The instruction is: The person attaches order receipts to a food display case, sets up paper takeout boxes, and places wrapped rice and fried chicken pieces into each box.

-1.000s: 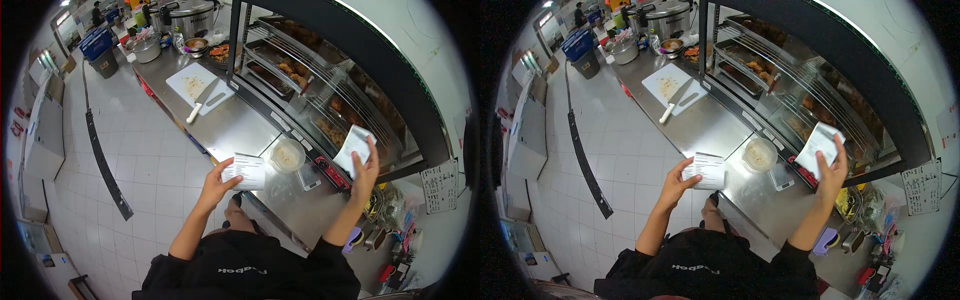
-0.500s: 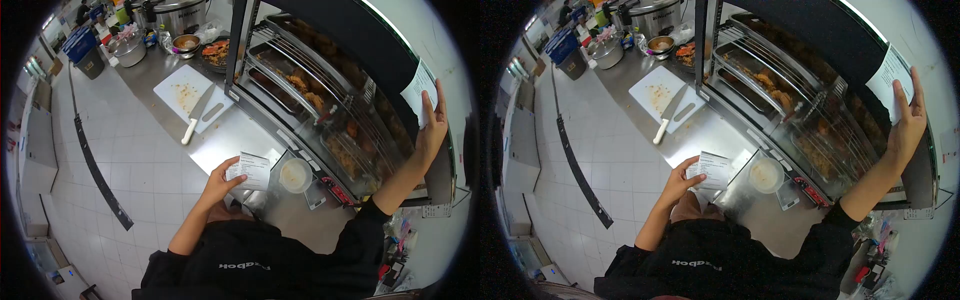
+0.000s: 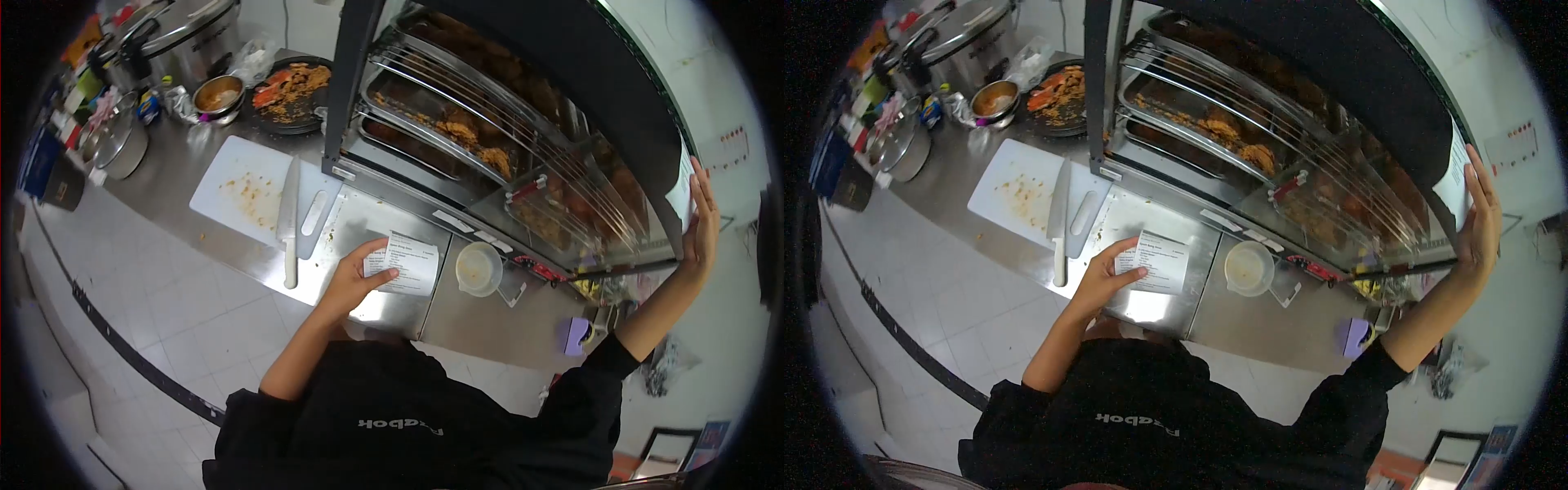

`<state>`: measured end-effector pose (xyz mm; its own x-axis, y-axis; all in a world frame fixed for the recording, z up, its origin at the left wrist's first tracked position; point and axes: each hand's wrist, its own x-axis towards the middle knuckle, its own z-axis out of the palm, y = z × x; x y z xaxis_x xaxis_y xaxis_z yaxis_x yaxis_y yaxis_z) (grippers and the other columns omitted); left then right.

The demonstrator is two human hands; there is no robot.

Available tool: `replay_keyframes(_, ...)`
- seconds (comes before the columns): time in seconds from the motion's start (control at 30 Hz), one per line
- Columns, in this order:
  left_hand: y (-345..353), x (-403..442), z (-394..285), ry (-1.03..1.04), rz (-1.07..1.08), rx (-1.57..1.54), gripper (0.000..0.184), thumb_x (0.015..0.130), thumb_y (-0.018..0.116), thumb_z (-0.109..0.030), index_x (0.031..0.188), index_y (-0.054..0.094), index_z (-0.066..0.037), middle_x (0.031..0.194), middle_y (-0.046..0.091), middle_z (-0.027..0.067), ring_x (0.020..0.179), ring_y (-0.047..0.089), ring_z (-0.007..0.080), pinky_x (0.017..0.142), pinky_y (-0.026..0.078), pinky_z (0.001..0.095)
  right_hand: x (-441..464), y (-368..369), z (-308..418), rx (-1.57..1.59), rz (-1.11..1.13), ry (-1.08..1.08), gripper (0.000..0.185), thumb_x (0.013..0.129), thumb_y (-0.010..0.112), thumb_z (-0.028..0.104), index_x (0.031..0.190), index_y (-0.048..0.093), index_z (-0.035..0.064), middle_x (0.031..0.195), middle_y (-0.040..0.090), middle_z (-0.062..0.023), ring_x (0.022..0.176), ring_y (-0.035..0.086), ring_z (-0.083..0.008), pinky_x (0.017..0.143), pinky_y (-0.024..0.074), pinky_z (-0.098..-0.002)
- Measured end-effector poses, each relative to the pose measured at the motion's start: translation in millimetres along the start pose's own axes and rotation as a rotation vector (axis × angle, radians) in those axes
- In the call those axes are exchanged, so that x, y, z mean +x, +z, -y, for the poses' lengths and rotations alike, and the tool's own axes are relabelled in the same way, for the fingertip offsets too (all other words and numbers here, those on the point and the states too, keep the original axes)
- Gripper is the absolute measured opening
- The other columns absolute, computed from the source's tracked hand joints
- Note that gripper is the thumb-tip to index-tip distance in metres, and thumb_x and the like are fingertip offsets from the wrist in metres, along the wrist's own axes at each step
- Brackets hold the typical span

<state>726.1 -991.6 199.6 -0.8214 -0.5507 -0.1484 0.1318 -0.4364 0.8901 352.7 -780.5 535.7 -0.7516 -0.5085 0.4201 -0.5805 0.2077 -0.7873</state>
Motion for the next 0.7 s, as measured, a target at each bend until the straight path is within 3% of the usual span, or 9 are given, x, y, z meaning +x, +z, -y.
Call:
replay_keyframes(0.13, -0.1, 5.3, -12.2, -0.041, 0.11, -0.036, 0.053, 0.081, 0.066, 0.001, 0.129, 0.045, 0.003, 0.115, 0.059, 0.0114, 0.104, 0.056, 0.0161, 0.092, 0.045, 0.0279, 6.7, -4.7, 3.8, -0.292, -0.062, -0.044, 0.049, 0.087, 0.062, 0.033, 0.124, 0.056, 0.0006, 0.12, 0.057, -0.0123, 0.114, 0.05, -0.0195, 0.101, 0.0332, -0.0317)
replay_keyframes(0.17, -0.3, 6.3, -11.2, -0.045, 0.139, -0.031, 0.053, 0.081, 0.065, 0.002, 0.129, 0.044, 0.004, 0.117, 0.058, 0.0119, 0.105, 0.056, 0.0163, 0.092, 0.045, 0.028, 11.7, -11.5, 0.4, -0.319, -0.03, -0.002, 0.053, 0.085, 0.063, 0.039, 0.124, 0.057, 0.004, 0.118, 0.059, -0.0111, 0.112, 0.051, -0.0203, 0.1, 0.0323, -0.0337)
replay_keyframes(0.27, 2.0, 4.4, -14.4, -0.015, 0.197, -0.024, 0.053, 0.081, 0.064, 0.002, 0.13, 0.043, 0.004, 0.118, 0.057, 0.0125, 0.106, 0.056, 0.0164, 0.092, 0.045, 0.0281, -5.1, 30.9, 33.4, -0.628, -0.198, 0.056, 0.053, 0.084, 0.064, 0.04, 0.125, 0.057, 0.0073, 0.117, 0.06, -0.0098, 0.11, 0.051, -0.0189, 0.097, 0.0344, -0.0333)
replay_keyframes(0.3, 0.7, 3.5, -13.4, 0.01, 0.211, -0.011, 0.053, 0.081, 0.064, 0.003, 0.13, 0.043, 0.004, 0.119, 0.057, 0.0127, 0.106, 0.056, 0.0164, 0.092, 0.045, 0.0276, 9.1, 21.6, 22.4, -0.68, -0.223, 0.049, 0.046, 0.085, 0.063, 0.041, 0.119, 0.063, 0.011, 0.111, 0.063, -0.0082, 0.103, 0.055, -0.0174, 0.092, 0.0389, -0.0319)
replay_keyframes(0.4, -2.9, 1.5, -22.9, -0.02, 0.196, -0.024, 0.053, 0.081, 0.065, 0.003, 0.129, 0.043, 0.004, 0.118, 0.057, 0.0124, 0.106, 0.056, 0.0162, 0.092, 0.045, 0.0277, 53.6, -2.2, -14.2, -0.875, -0.12, -0.382, 0.04, 0.088, 0.06, 0.039, 0.112, 0.066, 0.0087, 0.102, 0.066, -0.009, 0.093, 0.059, -0.0167, 0.085, 0.0432, -0.0309)
replay_keyframes(0.43, -4.9, 2.3, -25.6, -0.001, 0.19, -0.016, 0.052, 0.081, 0.065, 0.003, 0.129, 0.044, 0.004, 0.118, 0.057, 0.0121, 0.107, 0.055, 0.0163, 0.092, 0.046, 0.0282, 40.0, 27.4, -7.1, -0.895, -0.287, -0.513, 0.037, 0.09, 0.057, 0.036, 0.106, 0.068, 0.0052, 0.096, 0.067, -0.0133, 0.087, 0.063, -0.0213, 0.082, 0.0455, -0.0317)
replay_keyframes(0.53, -9.3, 5.8, -33.6, 0.044, 0.168, 0.009, 0.05, 0.082, 0.065, 0.002, 0.128, 0.044, 0.004, 0.116, 0.057, 0.0116, 0.107, 0.055, 0.0164, 0.092, 0.046, 0.029, 25.2, 68.5, 6.2, -1.049, -0.474, -0.529, 0.04, 0.093, 0.052, 0.038, 0.104, 0.067, 0.0028, 0.105, 0.065, -0.0147, 0.093, 0.061, -0.0276, 0.084, 0.0447, -0.035)
replay_keyframes(0.57, -8.3, 7.4, -36.8, 0.053, 0.158, 0.02, 0.05, 0.082, 0.065, 0.002, 0.128, 0.044, 0.004, 0.116, 0.057, 0.0116, 0.107, 0.055, 0.0163, 0.092, 0.046, 0.0288, 26.2, 74.2, 2.9, -1.034, -0.517, -0.635, 0.037, 0.091, 0.054, 0.038, 0.1, 0.068, 0.0048, 0.098, 0.065, -0.0163, 0.089, 0.062, -0.0333, 0.081, 0.0462, -0.0374)
replay_keyframes(0.7, 3.9, 16.1, -50.0, 0.04, 0.138, 0.105, 0.051, 0.082, 0.065, 0.001, 0.128, 0.044, 0.003, 0.116, 0.057, 0.0118, 0.107, 0.055, 0.0158, 0.092, 0.045, 0.028, 12.0, 90.3, -4.8, -1.086, -0.597, -0.796, 0.033, 0.092, 0.051, 0.039, 0.106, 0.065, 0.013, 0.104, 0.063, -0.0118, 0.093, 0.059, -0.0311, 0.083, 0.0444, -0.0387)
